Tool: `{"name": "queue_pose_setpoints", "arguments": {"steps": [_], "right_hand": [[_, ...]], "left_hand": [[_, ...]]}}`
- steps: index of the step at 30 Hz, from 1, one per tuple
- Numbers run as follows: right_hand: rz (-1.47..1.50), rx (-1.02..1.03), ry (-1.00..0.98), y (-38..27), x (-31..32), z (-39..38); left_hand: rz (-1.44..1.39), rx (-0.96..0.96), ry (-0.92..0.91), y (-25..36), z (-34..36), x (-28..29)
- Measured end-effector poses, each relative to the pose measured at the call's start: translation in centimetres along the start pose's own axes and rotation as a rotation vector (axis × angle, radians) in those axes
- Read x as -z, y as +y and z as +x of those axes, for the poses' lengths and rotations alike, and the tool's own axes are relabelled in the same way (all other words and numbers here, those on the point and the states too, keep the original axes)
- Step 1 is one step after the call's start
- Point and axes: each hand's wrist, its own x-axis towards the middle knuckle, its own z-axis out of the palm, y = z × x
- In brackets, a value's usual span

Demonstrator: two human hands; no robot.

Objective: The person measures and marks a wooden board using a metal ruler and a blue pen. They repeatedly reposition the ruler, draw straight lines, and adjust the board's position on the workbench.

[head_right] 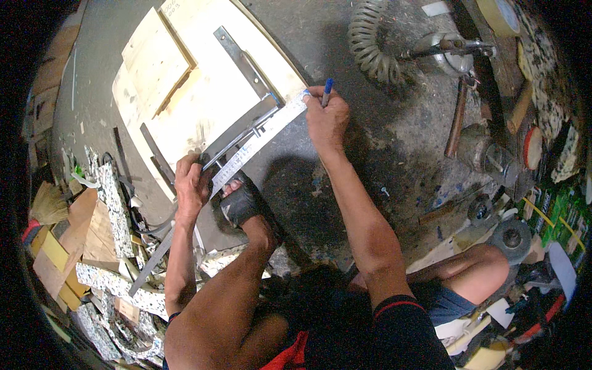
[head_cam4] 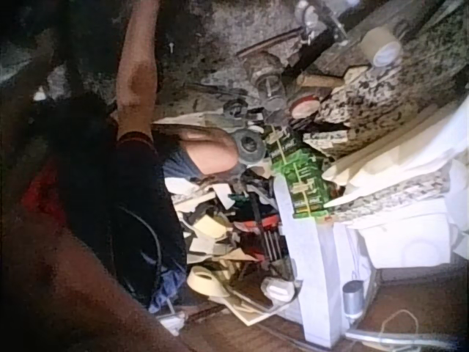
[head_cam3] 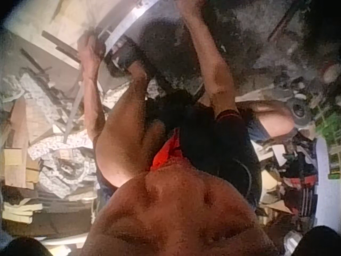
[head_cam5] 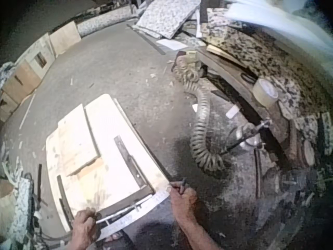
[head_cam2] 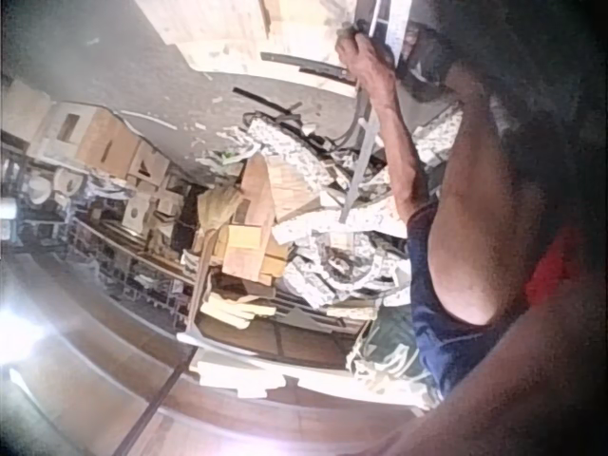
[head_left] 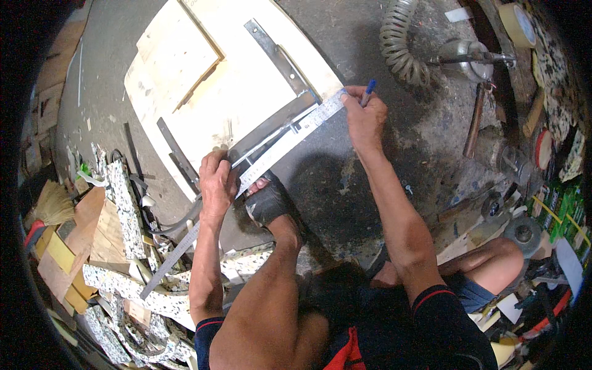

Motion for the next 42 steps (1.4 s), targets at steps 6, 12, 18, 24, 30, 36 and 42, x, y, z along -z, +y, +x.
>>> {"name": "queue_pose_setpoints", "arguments": {"steps": [6, 12, 18, 24, 30, 36, 42], "right_hand": [[-0.011, 0.018, 0.010, -0.5, -0.3, 0.4], [-0.019, 0.044, -0.009, 0.6, -0.1, 0.9], [0.026, 0.000, -0.003, 0.3, -0.4, 0.6], [-0.020, 0.003, 0.019, -0.8, -0.6, 0.1], [-0.038, 0.037, 0.026, -0.2, -0.4, 0.6], [-0.042, 0.025, 0.019, -1.0, -0.4, 0.3], [-0.149, 0.021, 0.039, -1.3, -0.4, 0.2]], "left_hand": [[0.000, -0.025, 0.045, -0.1, 0.6, -0.1], [-0.013, -0.005, 0.042, 0.0, 0.6, -0.1], [-0.004, -0.016, 0.058, -0.2, 0.4, -0.3], [0.008, -0.030, 0.068, -0.4, 0.3, -0.6], [-0.005, -0.034, 0.064, -0.3, 0.5, -0.5], [0.013, 0.017, 0.034, -0.3, 0.2, -0.6], [0.009, 0.035, 0.024, -0.5, -0.3, -0.6]]}}
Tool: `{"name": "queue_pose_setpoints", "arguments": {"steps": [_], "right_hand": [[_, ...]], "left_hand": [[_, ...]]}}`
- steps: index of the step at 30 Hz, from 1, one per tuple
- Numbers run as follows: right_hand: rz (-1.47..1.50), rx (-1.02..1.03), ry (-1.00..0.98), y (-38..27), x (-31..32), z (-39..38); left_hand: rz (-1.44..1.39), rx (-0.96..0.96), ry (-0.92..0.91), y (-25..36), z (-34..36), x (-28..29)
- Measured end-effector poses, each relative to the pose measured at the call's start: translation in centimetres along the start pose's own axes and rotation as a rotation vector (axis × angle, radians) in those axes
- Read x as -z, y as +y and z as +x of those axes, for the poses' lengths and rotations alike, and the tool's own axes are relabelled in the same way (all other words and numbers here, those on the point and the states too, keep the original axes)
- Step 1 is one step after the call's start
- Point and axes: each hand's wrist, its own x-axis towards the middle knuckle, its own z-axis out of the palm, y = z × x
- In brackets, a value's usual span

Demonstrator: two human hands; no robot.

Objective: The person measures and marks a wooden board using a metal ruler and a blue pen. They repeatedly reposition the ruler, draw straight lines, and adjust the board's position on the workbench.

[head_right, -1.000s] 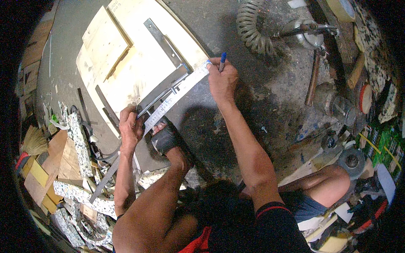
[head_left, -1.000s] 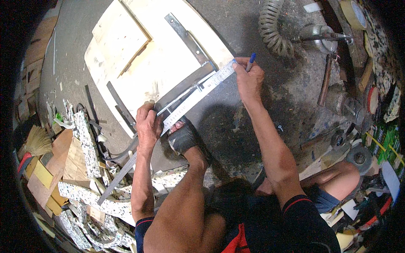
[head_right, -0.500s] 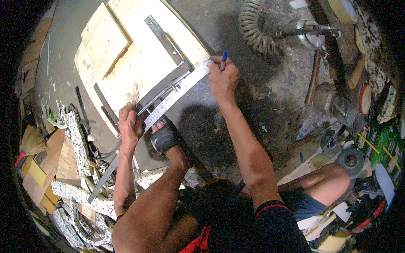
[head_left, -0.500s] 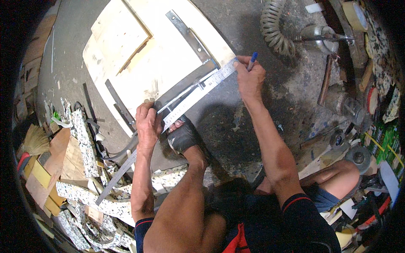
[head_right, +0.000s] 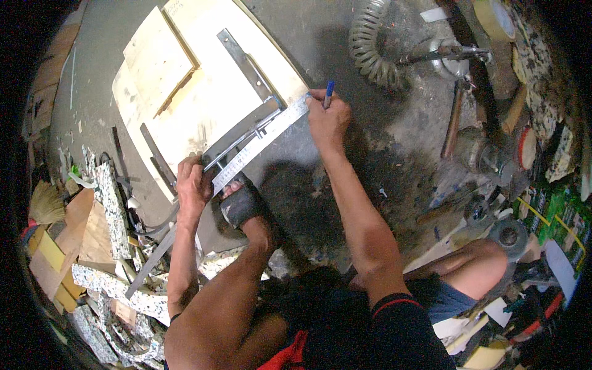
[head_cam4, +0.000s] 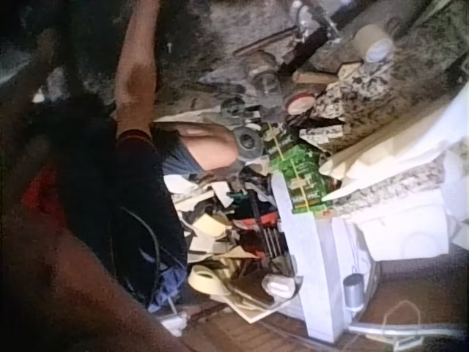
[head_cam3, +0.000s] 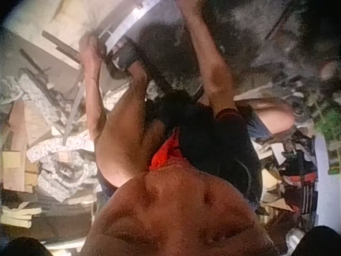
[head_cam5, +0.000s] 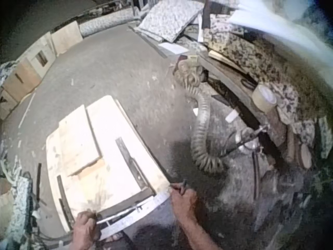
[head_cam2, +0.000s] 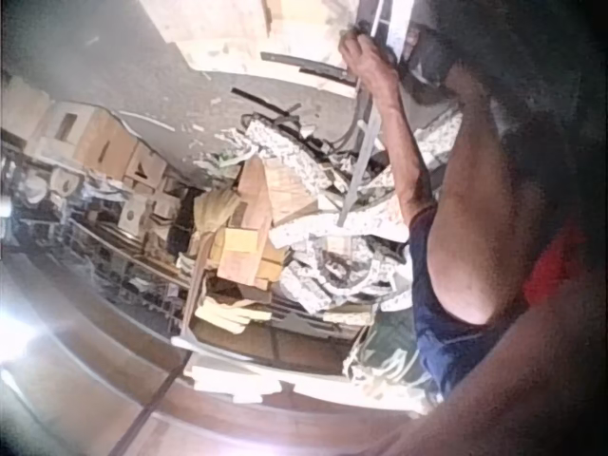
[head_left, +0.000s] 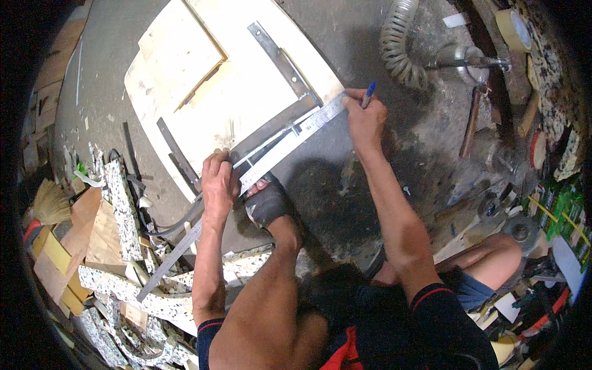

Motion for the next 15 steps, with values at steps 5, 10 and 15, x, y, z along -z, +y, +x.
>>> {"name": "queue_pose_setpoints", "arguments": {"steps": [5, 10, 15], "right_hand": [[-0.020, 0.033, 0.036, 0.2, 0.0, -0.2], [0.046, 0.061, 0.066, 1.3, -0.6, 0.0], [0.125, 0.055, 0.015, 3.7, -0.7, 1.2]], "left_hand": [[0.009, 0.019, -0.031, 0.2, 0.0, 0.0], [0.019, 0.031, -0.027, 0.3, -0.2, 0.2], [0.018, 0.007, -0.007, 0.0, -0.3, 0.1]]}}
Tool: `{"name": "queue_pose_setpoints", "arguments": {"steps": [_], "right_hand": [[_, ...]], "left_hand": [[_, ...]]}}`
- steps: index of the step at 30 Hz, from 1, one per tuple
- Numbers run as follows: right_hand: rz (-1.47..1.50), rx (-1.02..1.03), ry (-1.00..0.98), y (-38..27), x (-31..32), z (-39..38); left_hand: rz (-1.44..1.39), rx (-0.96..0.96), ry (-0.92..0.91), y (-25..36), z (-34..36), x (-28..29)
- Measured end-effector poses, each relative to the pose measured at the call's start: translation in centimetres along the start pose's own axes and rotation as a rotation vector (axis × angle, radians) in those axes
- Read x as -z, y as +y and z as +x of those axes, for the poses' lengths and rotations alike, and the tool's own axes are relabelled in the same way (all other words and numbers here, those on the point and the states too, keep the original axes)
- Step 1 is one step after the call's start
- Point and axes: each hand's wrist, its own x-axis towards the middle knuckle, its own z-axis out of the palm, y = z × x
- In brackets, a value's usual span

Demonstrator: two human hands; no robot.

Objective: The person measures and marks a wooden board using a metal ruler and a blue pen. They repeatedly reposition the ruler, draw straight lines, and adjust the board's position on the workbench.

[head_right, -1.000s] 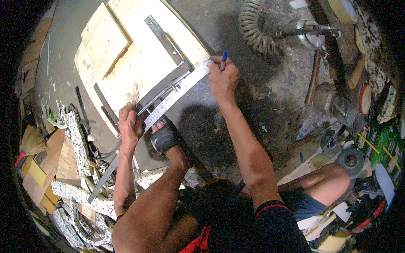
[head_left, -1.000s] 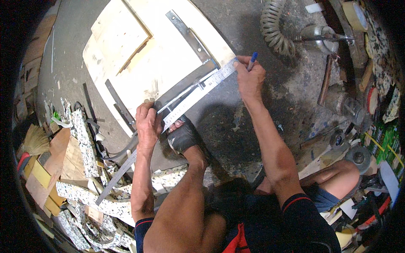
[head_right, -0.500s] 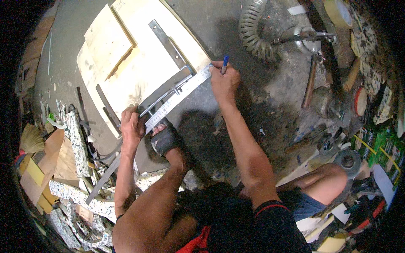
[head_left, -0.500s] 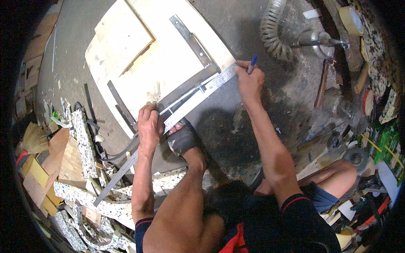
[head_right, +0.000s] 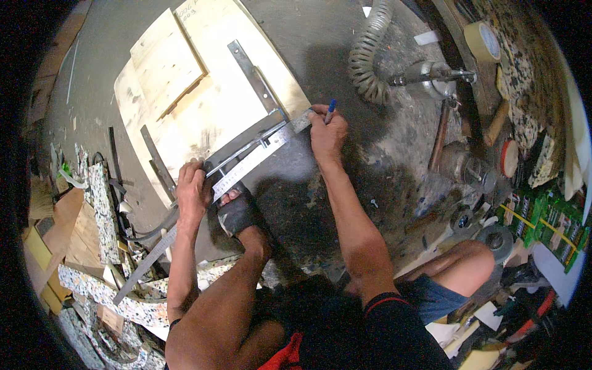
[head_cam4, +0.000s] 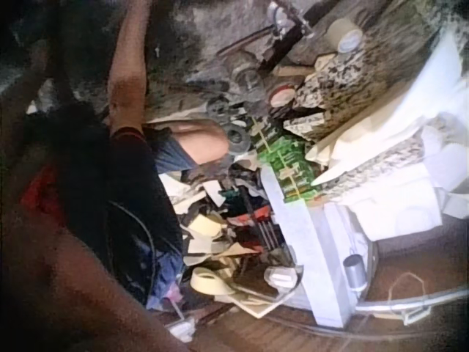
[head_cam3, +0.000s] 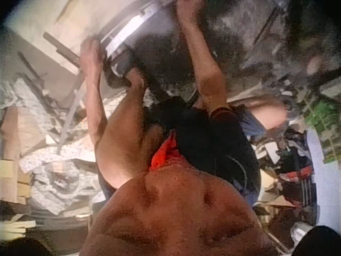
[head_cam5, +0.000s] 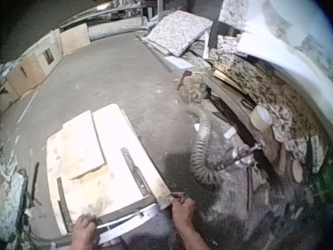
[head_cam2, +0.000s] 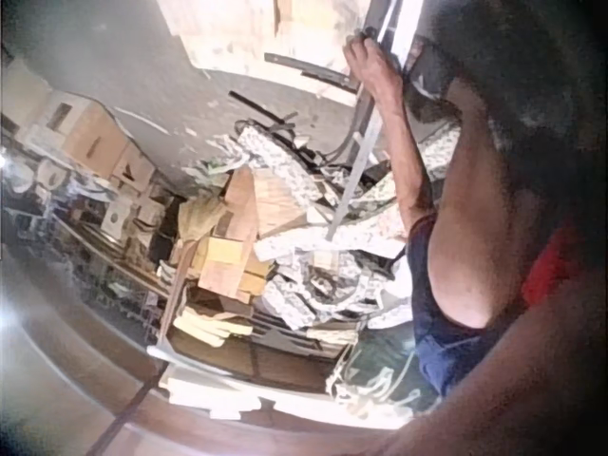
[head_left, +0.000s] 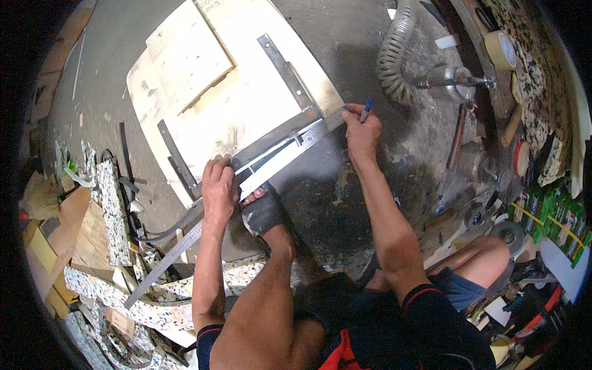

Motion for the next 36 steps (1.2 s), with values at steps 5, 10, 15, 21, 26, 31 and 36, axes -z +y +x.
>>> {"name": "queue_pose_setpoints", "arguments": {"steps": [5, 10, 15, 21, 26, 31, 36], "right_hand": [[0.040, 0.016, 0.009, 0.2, 0.2, 0.4], [0.009, 0.004, 0.003, -0.3, 0.6, 0.9], [-0.153, -0.024, -0.020, -2.1, 0.3, 0.2], [0.033, -0.010, -0.066, -0.8, 1.3, 1.0], [0.099, -0.007, -0.176, 0.6, 1.7, 2.0], [0.084, 0.018, -0.154, 0.0, 2.0, 2.5], [0.040, 0.024, -0.160, -0.2, 2.2, 2.8]], "left_hand": [[0.113, 0.011, 0.084, 2.6, 0.3, 2.0], [-0.063, 0.308, 0.436, 3.9, -7.1, 2.3], [-0.787, 1.339, 0.608, 1.8, -16.5, 1.1], [-1.340, 1.427, 0.872, -2.5, -17.5, 1.0], [-1.419, 1.423, 0.986, -4.7, -17.2, -1.8], [-1.471, 1.354, 1.017, -6.7, -15.2, -2.8], [-1.545, 1.300, 1.053, -6.9, -15.3, -3.1]]}}
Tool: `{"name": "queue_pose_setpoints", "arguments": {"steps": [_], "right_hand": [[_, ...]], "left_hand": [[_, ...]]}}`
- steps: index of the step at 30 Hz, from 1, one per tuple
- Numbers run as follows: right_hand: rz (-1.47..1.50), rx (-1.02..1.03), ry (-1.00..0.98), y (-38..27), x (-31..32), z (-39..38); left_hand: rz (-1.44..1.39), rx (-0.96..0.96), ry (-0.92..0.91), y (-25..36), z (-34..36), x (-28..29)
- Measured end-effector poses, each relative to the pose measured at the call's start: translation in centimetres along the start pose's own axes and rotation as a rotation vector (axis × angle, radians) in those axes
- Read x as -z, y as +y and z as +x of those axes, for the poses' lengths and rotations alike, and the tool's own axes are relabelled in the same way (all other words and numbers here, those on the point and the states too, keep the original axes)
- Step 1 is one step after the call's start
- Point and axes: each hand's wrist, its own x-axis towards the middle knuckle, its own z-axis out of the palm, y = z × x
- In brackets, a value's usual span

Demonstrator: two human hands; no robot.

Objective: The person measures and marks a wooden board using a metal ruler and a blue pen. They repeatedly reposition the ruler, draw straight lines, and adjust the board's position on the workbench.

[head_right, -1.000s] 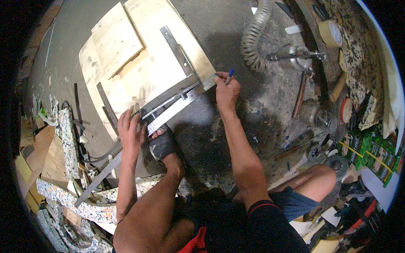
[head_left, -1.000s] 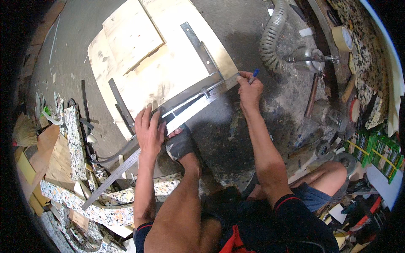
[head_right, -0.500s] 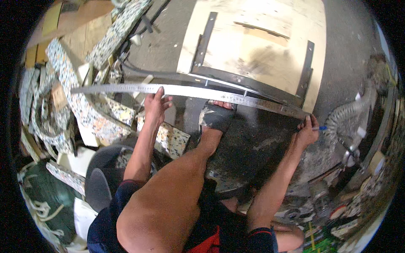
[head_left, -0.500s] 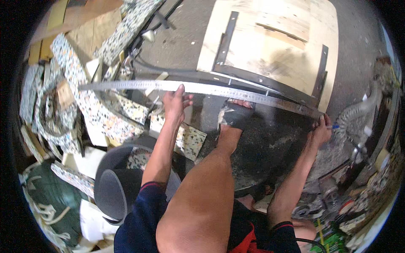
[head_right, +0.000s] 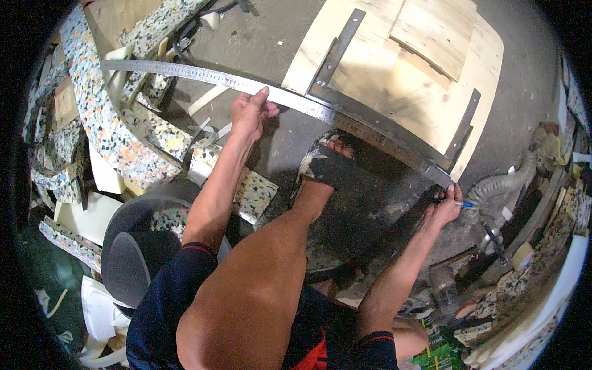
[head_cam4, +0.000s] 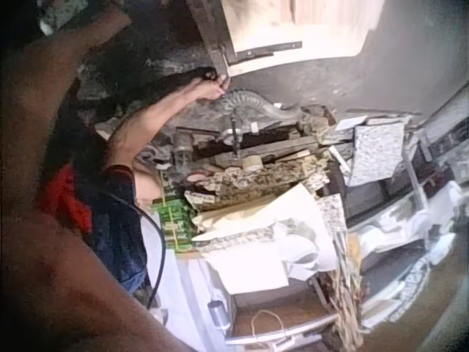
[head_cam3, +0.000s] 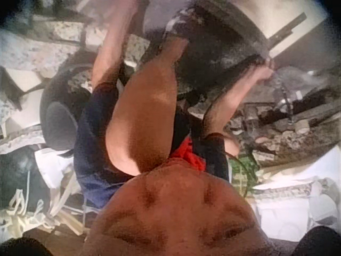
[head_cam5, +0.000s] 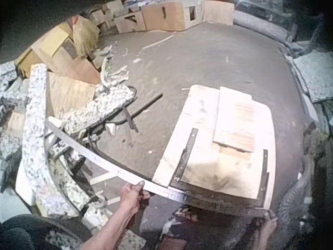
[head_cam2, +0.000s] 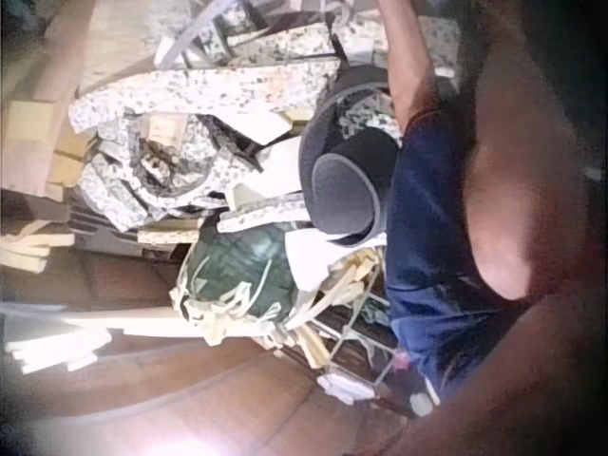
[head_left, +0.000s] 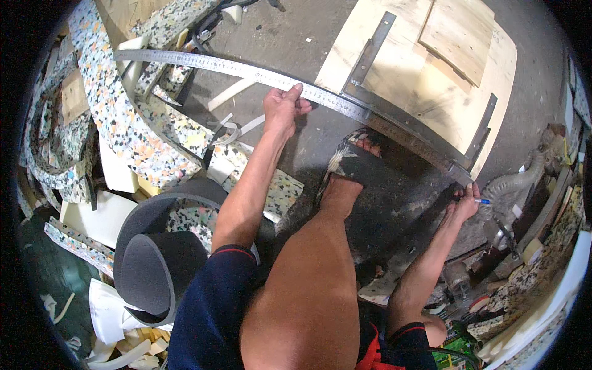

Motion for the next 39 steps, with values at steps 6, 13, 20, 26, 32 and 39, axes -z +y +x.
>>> {"name": "queue_pose_setpoints", "arguments": {"steps": [6, 13, 20, 26, 32, 39], "right_hand": [[-0.002, -0.008, -0.029, 0.4, 0.7, 1.2], [0.090, -0.332, -0.241, 2.3, 6.4, 1.1], [-0.053, -0.660, -0.478, 4.7, 14.9, -5.6], [-0.174, -0.737, -0.529, 1.5, 9.0, -11.6], [-0.154, -0.790, -0.787, -4.3, -8.0, -20.8], [0.037, -0.797, -0.796, -1.7, -20.3, -27.7]], "left_hand": [[-0.006, 0.000, -0.042, 0.4, 0.3, -0.1], [0.052, 0.011, -0.069, 3.6, -5.6, 0.9], [0.204, -0.111, -0.207, 7.7, -14.0, 2.4], [0.217, -0.352, -0.140, 17.3, -13.1, 4.0], [0.328, -0.464, 0.119, 25.8, 0.1, 15.0], [1.107, -0.870, 0.622, 24.6, 5.2, 15.2]]}}
